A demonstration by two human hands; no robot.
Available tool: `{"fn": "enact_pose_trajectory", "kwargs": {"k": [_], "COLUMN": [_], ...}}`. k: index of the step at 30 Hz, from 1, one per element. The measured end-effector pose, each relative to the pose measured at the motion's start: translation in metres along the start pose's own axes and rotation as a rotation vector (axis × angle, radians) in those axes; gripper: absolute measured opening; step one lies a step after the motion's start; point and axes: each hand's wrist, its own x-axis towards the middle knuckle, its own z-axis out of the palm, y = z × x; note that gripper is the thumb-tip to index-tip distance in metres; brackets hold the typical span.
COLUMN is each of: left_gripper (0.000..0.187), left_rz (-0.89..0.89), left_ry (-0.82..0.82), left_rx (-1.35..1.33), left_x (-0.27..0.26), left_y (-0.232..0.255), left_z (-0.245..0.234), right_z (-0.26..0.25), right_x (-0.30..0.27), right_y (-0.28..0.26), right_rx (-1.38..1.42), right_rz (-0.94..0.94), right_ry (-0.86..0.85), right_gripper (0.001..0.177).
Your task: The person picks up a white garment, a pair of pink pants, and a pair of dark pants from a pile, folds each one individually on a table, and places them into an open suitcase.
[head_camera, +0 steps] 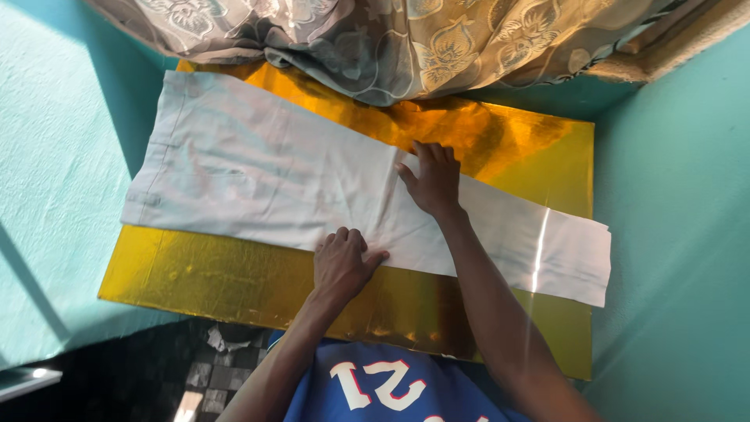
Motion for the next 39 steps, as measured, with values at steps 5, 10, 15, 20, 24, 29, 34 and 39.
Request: {"fn": "enact_pose_trajectory", "kwargs": {"k": [5,10,15,20,24,29,34,39], "left_gripper": [0.031,0.025,0.024,0.035,0.018,0.017,0.02,0.032], "left_rz": [-0.115,-0.115,-0.01,0.047,0.143,0.235,0.533,0.568], "left_ry": [0.021,0.026,0.101,0.24,0.197,-0.031,-0.259,-0.567], "left_rx": [-0.069,-0.026,-0.069,-0.299,-0.332,-0.598,-0.961,-1.287], "left_x": [-0.004,-0.009,-0.022,-0.038,-0.038,-0.049,-0.055,-0.052], "left_y": [-0.003,-0.002,0.001,0.007,0.018,0.058,0.105,0.119], "left_z": [0.011,0.008,-0.022,-0.089,-0.132,-0.136,-0.129,-0.153], "right_z": [0.006,0.0,-0.038,-0.086,-0.131,-0.172,-0.227,-0.253], "right_x": [0.039,0.036,0.023,0.015,0.023,0.013,-0.009,0.008], "right_y": [0.0,0.006,-0.003,0.002,-0.004,-0.017,-0.015,-0.015], "right_rx": [-0.094,0.406,0.894,1.309,0.95,0.383,0.479,0.9], "right_rz": [0.093,0.178,0.369,0.272,0.146,-0.041,-0.191,-0.277], "right_ry": [-0.388,-0.365,-0.351,-0.393,-0.379,-0.132,0.216,0.387], "right_gripper": [0.031,0.033,0.036,0.031,0.036,0.019,0.015,0.02]}}
